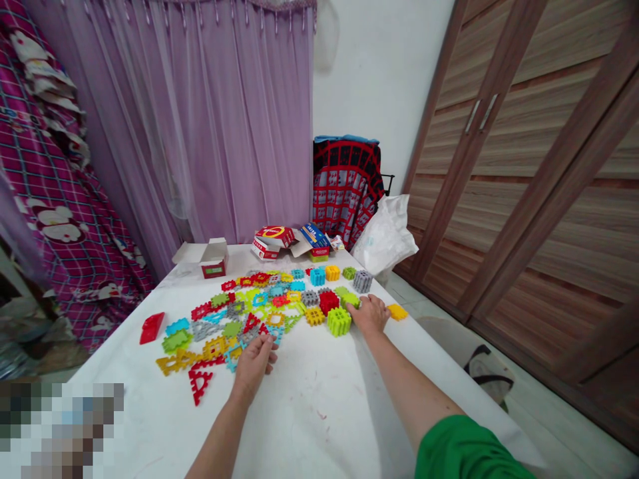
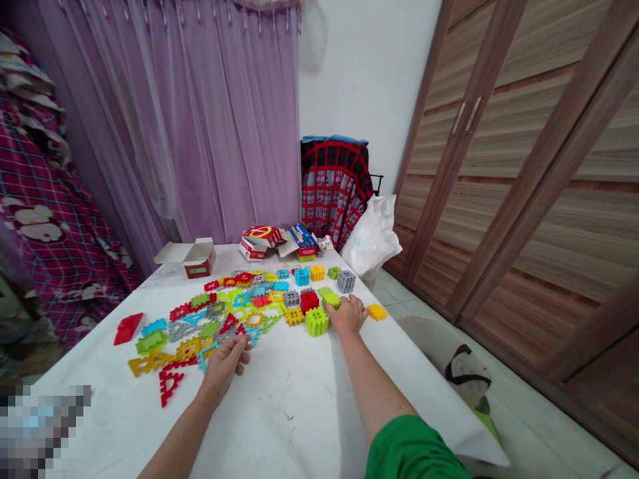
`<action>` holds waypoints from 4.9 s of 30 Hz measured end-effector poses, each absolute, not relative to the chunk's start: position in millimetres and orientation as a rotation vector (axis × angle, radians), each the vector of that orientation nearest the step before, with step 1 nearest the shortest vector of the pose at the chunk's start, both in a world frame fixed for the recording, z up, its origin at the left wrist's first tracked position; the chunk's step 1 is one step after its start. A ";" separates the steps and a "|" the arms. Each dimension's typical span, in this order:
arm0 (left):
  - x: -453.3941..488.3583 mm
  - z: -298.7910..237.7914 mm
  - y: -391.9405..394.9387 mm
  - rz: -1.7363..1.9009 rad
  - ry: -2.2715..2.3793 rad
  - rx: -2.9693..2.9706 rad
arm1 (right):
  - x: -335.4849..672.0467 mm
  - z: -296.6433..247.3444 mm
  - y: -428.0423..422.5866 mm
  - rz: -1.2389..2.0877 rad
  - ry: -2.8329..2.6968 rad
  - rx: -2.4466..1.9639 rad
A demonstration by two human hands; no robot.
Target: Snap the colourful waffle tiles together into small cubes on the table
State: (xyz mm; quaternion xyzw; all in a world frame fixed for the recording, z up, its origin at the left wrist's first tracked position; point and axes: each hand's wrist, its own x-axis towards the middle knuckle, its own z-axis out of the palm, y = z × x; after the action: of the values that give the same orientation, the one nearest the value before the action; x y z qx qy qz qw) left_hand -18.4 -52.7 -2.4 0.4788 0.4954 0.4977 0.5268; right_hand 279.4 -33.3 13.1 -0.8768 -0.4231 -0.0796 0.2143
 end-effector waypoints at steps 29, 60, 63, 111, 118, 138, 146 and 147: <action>-14.0 -2.3 -55.6 1.171 1.205 1.113 | 274.3 15.7 -39.8 -0.292 -1.238 -2.377; -13.0 -10.1 -52.7 1.176 1.218 1.116 | 297.2 14.5 -39.8 -0.288 -1.452 -2.493; -13.4 -8.9 -52.9 1.174 1.212 1.118 | 293.2 17.8 -37.3 -0.271 -1.453 -2.496; -13.2 -3.2 -57.1 1.179 1.216 1.110 | 291.1 18.8 -25.8 -0.225 -1.476 -2.550; -14.1 -3.8 -55.7 1.166 1.223 1.131 | 288.9 20.0 -27.2 -0.207 -1.465 -2.559; -14.2 -6.8 -55.6 1.186 1.223 1.152 | 185.3 12.6 -75.4 -0.080 -1.513 -1.485; -15.1 -11.7 -53.3 1.179 1.266 1.252 | 138.2 -15.2 -61.6 0.210 -1.653 -1.553; -15.1 -13.2 -53.4 1.173 1.278 1.280 | 138.0 -17.8 -60.4 0.230 -1.652 -1.583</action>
State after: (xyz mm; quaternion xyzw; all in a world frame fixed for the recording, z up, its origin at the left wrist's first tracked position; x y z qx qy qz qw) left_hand -15.1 -53.4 -13.2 0.5230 0.5222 0.4794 0.4733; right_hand 138.0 -60.4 -17.8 -0.6282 -0.6557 0.0913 0.4088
